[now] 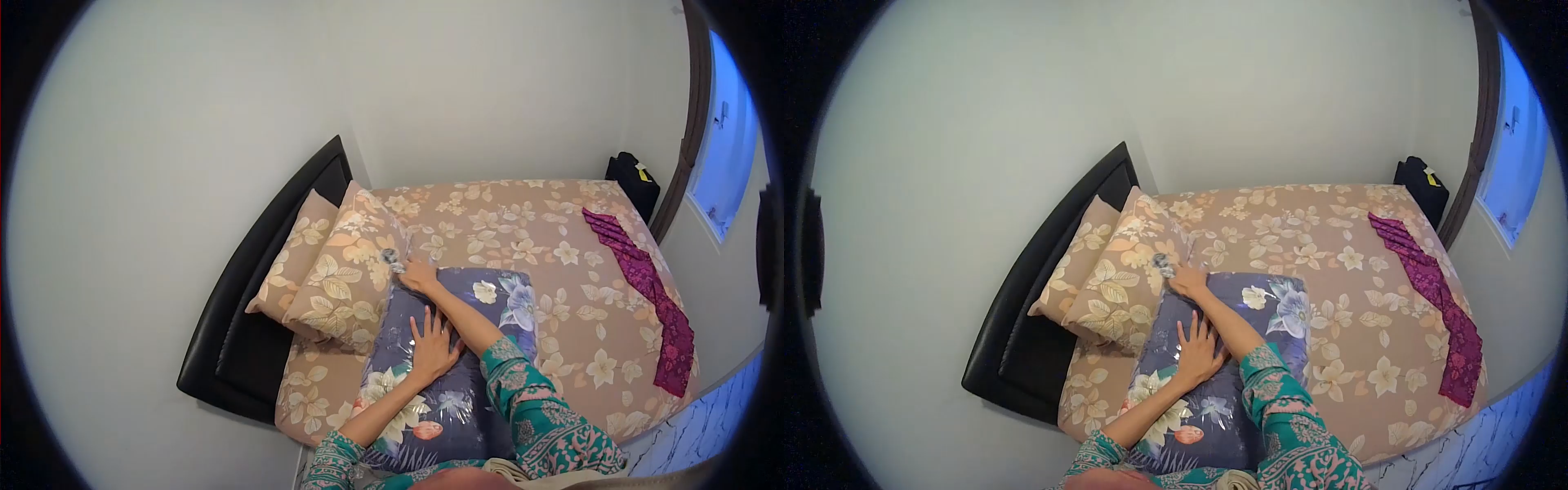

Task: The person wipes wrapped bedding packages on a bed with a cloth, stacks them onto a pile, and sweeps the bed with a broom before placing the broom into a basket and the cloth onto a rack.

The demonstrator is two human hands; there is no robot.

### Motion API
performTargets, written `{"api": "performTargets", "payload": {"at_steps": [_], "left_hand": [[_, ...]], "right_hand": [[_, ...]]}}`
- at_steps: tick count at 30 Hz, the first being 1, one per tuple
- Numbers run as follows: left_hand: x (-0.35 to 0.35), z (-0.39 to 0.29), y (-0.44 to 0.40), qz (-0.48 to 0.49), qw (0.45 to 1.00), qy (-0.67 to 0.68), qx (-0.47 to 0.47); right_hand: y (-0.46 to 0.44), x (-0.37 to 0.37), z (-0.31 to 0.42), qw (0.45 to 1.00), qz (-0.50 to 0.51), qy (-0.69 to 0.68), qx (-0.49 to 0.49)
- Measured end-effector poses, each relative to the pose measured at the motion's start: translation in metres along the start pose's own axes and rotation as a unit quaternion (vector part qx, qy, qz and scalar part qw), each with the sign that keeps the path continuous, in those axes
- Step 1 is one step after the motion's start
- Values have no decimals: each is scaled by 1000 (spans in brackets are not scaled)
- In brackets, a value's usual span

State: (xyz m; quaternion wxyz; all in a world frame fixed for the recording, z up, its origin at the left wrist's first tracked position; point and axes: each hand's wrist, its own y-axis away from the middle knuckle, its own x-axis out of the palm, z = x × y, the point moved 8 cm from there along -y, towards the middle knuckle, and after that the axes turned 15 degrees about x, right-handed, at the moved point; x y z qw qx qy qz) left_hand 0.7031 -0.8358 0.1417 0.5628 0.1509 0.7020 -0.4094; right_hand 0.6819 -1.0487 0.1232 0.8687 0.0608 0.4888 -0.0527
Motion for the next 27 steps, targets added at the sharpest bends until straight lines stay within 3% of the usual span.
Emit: {"api": "performTargets", "payload": {"at_steps": [2,3,7,9,11,13,16,17,20,22,25,26,27], "left_hand": [[1,6,5,-2,1000,11,-3],[0,8,6,2,1000,12,-4],[-7,5,3,10,999,33,-4],[-9,7,3,-38,997,66,-17],[-8,5,1,-35,997,68,-12],[-5,11,2,-56,992,106,-33],[-5,15,5,-61,987,143,-28],[-5,15,4,-58,987,145,-25],[-4,12,5,-37,995,90,-17],[-3,8,4,-30,996,87,-9],[-10,10,7,-31,997,65,-5],[-16,13,7,-33,992,125,-12],[-22,16,10,-35,982,183,-19]], "right_hand": [[16,3,27,973,-105,110,-172],[12,2,21,974,-102,109,-170],[3,-40,-76,997,56,52,-8],[49,-74,-123,995,-53,88,-19],[116,-88,-140,979,-134,119,-94],[201,-92,-140,985,-85,74,-130],[332,-82,-125,975,36,121,-184],[359,-78,-120,967,84,118,-210],[381,-81,-118,950,102,150,-256],[334,-86,-136,959,13,207,-191],[229,-95,-180,990,-118,78,-10],[209,-102,-186,988,-147,14,49],[210,-102,-178,988,-147,14,45]]}}
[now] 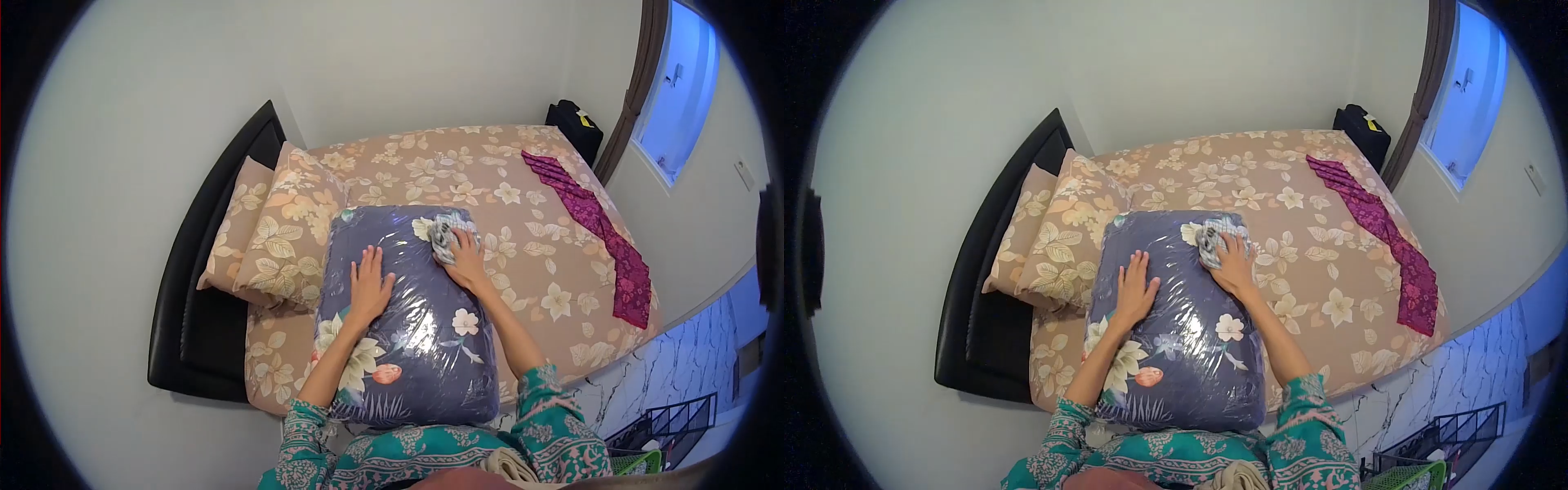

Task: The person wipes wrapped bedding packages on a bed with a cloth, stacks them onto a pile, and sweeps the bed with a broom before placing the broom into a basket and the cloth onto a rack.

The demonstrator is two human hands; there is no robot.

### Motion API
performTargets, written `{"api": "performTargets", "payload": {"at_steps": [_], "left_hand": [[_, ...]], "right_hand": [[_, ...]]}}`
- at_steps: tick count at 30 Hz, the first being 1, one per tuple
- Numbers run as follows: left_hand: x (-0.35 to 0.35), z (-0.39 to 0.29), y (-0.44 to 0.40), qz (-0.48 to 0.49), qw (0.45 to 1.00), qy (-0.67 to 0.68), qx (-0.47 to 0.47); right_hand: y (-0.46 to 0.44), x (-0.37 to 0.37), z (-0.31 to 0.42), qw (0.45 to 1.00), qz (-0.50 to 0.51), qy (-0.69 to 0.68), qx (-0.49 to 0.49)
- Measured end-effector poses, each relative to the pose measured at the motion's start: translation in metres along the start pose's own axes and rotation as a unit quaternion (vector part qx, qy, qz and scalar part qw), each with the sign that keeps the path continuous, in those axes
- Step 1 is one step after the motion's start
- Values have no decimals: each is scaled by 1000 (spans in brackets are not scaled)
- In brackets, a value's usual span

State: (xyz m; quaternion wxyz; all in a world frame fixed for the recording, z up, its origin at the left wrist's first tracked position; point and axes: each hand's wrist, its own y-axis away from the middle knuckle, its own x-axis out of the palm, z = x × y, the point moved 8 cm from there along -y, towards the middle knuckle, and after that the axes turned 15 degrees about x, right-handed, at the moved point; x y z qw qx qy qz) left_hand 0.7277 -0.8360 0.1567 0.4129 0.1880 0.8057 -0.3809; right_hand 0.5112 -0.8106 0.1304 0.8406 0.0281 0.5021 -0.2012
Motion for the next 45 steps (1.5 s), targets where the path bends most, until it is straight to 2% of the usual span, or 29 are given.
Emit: {"api": "performTargets", "payload": {"at_steps": [2,3,4,5,6,8,10,12,13,14,15,16,18,20,21,22,23,24,26,27,30,33,35,38,40,41,42,43,45], "left_hand": [[-26,12,14,-17,1000,10,-1],[-40,25,29,-22,999,9,-37],[-52,41,47,-30,997,12,-74],[-57,68,71,-29,993,22,-116],[-57,93,100,-25,986,33,-161],[-58,112,156,-90,950,182,-237],[-56,95,191,-92,950,162,-250],[-55,58,217,-79,951,125,-272],[-58,45,225,-71,950,105,-285],[-61,36,230,-74,948,100,-293],[-67,23,229,-70,961,62,-262],[-72,13,227,-65,971,24,-230],[-71,12,227,-70,968,29,-241],[-76,20,235,-80,965,33,-248],[-71,28,242,-112,947,144,-265],[-63,33,246,-144,916,256,-273],[-57,40,257,-238,817,414,-322],[-56,46,263,-241,815,421,-317],[-60,77,296,-312,743,444,-392],[-65,87,300,-306,742,450,-391],[-91,106,306,-335,770,387,-381],[-108,108,289,-302,791,377,-376],[-116,102,272,-283,806,387,-348],[-113,113,251,-239,836,392,-301],[-116,116,223,-226,845,398,-276],[-118,114,208,-216,855,398,-254],[-117,111,195,-205,855,404,-251],[-122,102,174,-192,887,374,-192],[-132,71,139,-142,931,322,-100]], "right_hand": [[1,2,25,997,20,67,-14],[17,11,38,992,19,92,-80],[43,15,58,980,89,127,-127],[79,14,81,969,85,88,-212],[121,15,105,949,90,74,-292],[187,20,145,875,197,123,-424],[201,37,168,837,201,77,-502],[157,56,190,843,118,152,-503],[113,71,198,884,126,117,-435],[73,77,208,883,76,179,-427],[18,94,213,922,67,169,-341],[-33,115,210,947,-1,160,-278],[-77,113,220,966,40,170,-192],[-63,126,243,953,71,198,-220],[-51,135,247,940,98,231,-231],[-24,150,252,938,65,198,-277],[18,156,260,899,145,228,-344],[66,158,265,856,170,260,-412],[158,142,273,820,212,195,-495],[193,134,275,767,285,186,-544],[170,145,278,792,249,193,-523],[54,123,277,906,115,177,-368],[-10,130,251,949,69,152,-268],[46,134,255,930,125,177,-297],[152,120,268,879,211,121,-409],[202,115,265,868,255,90,-416],[247,101,259,834,254,152,-466],[279,83,251,800,287,129,-510],[278,51,225,831,277,121,-467]]}}
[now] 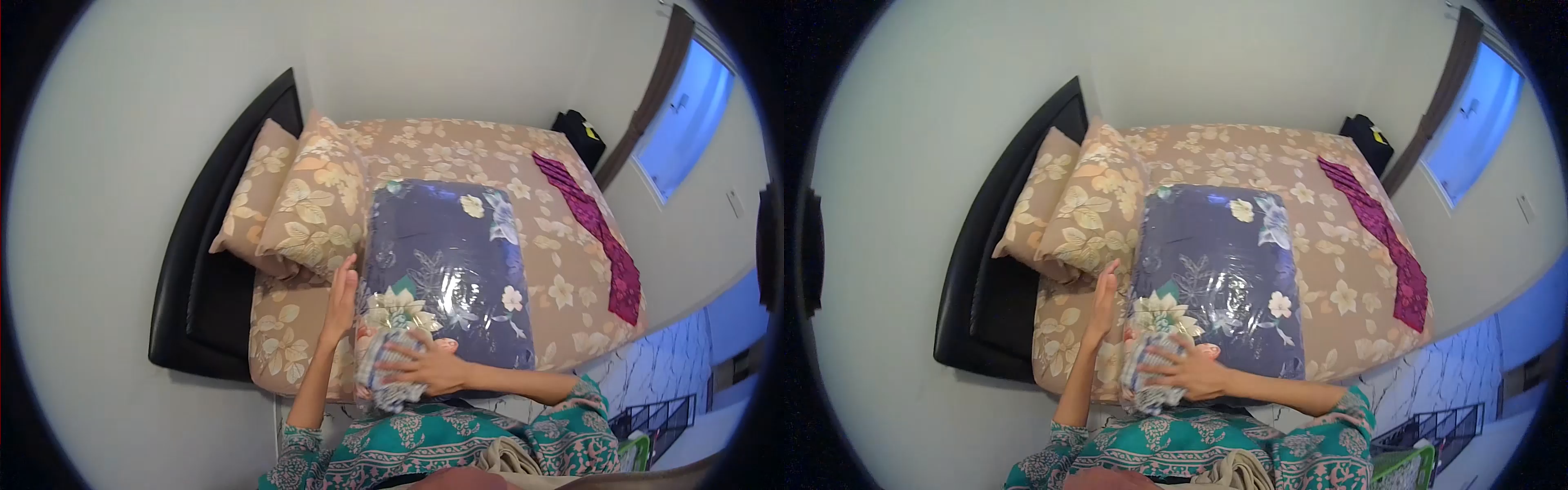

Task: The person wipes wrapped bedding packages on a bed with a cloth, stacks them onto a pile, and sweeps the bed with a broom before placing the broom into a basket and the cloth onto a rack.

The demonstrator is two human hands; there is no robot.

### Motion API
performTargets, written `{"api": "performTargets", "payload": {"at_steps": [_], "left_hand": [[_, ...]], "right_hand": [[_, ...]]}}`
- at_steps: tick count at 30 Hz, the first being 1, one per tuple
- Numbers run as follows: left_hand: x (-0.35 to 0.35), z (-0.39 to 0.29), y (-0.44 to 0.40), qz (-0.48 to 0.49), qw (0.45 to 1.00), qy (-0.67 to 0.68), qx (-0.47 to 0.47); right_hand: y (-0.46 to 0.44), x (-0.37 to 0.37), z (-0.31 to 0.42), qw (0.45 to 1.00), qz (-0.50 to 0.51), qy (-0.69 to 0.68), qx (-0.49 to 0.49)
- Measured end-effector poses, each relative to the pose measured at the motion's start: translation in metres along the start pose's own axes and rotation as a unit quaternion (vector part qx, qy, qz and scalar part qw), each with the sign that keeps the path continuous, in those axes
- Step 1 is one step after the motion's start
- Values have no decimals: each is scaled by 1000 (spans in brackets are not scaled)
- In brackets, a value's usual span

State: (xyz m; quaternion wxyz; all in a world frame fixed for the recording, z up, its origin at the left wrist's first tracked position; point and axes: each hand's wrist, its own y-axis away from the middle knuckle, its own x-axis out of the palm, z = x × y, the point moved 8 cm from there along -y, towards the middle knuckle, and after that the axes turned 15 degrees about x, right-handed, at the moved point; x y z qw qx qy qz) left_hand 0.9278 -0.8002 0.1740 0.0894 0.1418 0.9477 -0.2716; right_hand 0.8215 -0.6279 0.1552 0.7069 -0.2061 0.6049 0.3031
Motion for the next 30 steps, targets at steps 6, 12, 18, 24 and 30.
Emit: {"api": "performTargets", "payload": {"at_steps": [6,12,18,24,30], "left_hand": [[106,6,-2,179,949,-252,63],[121,13,-35,225,915,-329,70],[131,42,-72,172,904,-390,40],[140,38,-73,158,883,-436,65],[136,36,-75,155,884,-438,57]], "right_hand": [[93,-32,-213,868,-193,-54,454],[137,-9,-192,813,-251,-122,511],[129,-12,-130,896,-163,-64,408],[59,-31,-379,808,-265,-95,517],[46,-16,-464,755,-328,-218,525]]}}
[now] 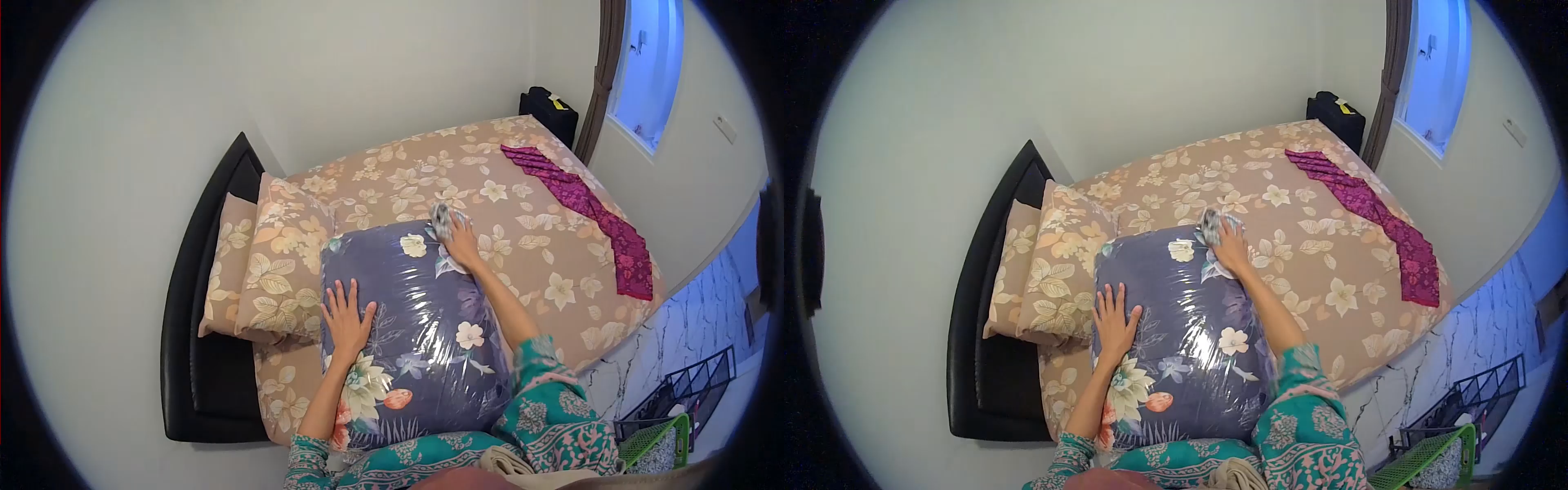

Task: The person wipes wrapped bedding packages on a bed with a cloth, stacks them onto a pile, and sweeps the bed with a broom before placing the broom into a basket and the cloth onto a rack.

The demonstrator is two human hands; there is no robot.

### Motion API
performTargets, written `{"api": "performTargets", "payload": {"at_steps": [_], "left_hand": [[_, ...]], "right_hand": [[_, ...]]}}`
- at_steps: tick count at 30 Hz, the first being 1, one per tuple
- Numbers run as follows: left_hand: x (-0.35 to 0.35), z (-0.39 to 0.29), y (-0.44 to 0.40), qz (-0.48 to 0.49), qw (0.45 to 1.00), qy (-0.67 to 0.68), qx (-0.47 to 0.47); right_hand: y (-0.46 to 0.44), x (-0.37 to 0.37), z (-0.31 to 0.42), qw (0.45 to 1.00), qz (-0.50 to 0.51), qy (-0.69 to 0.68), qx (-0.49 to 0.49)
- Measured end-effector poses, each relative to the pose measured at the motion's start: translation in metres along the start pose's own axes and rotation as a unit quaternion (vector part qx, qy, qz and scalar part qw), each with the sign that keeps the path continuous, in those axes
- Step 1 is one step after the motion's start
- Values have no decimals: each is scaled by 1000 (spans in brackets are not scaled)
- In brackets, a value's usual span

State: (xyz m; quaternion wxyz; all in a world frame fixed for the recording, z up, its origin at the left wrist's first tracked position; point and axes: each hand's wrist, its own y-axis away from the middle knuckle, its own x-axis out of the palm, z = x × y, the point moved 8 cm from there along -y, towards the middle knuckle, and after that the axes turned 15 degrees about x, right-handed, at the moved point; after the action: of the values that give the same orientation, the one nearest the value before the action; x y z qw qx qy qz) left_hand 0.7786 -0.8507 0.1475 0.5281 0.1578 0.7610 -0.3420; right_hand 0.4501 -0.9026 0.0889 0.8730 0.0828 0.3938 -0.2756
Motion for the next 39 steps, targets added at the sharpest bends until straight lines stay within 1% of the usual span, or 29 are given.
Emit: {"api": "performTargets", "payload": {"at_steps": [1,2,3,4,6,8,9,10,11,12,14,15,16,17,18,19,21,23,24,25,27,28,29,31,32,33,35,37,39], "left_hand": [[1,3,1,-1,1000,3,-7],[2,5,-1,-2,1000,6,-13],[3,6,-2,2,1000,5,-12],[1,7,-1,-1,1000,11,-17],[0,8,2,-3,1000,13,-23],[-1,8,1,4,1000,17,-21],[-3,9,0,3,1000,18,-16],[-3,11,1,2,999,32,-18],[-4,12,3,5,999,36,-13],[-5,19,10,5,998,49,-44],[-9,27,23,18,993,69,-96],[-8,31,31,20,993,68,-92],[-4,41,43,-1,982,153,-112],[-2,51,55,-24,963,234,-134],[-4,58,64,-31,964,225,-135],[4,69,81,-11,934,302,-191],[21,80,119,19,841,451,-297],[44,75,153,47,706,591,-387],[46,76,148,9,702,605,-376],[46,76,152,4,699,607,-378],[26,55,138,30,681,613,-399],[13,37,122,-12,675,630,-384],[10,32,116,-17,674,630,-386],[9,22,101,24,681,643,-350],[22,26,95,27,690,643,-331],[33,23,89,22,686,648,-330],[55,-8,67,82,649,704,-277],[59,-51,48,126,598,746,-264],[99,-77,36,163,562,779,-227]], "right_hand": [[15,1,-3,995,-40,18,-90],[45,-7,-7,992,-24,25,-123],[94,-25,-4,987,-6,34,-155],[146,-49,2,989,41,-55,-129],[224,-81,9,986,103,-49,-119],[272,-85,-19,985,117,-71,-105],[280,-79,-25,985,119,-73,-97],[278,-75,-47,963,122,-242,12],[269,-58,-74,939,153,-297,76],[262,-41,-101,908,175,-352,142],[237,-3,-140,809,221,-459,292],[222,4,-138,761,220,-507,340],[211,13,-134,707,220,-553,381],[203,25,-136,705,225,-557,378],[189,31,-138,724,188,-559,359],[176,36,-138,741,150,-559,340],[169,41,-139,750,128,-560,327],[176,42,-140,745,128,-567,328],[178,40,-140,743,129,-569,328],[181,38,-141,742,130,-570,328],[183,31,-139,744,127,-572,320],[185,24,-139,744,124,-574,318],[186,17,-139,745,122,-575,315],[185,-6,-138,750,119,-576,303],[184,-21,-138,753,116,-575,296],[183,-39,-137,759,115,-572,288],[180,-79,-134,771,113,-565,270],[177,-124,-127,786,110,-554,251],[174,-169,-117,801,108,-541,233]]}}
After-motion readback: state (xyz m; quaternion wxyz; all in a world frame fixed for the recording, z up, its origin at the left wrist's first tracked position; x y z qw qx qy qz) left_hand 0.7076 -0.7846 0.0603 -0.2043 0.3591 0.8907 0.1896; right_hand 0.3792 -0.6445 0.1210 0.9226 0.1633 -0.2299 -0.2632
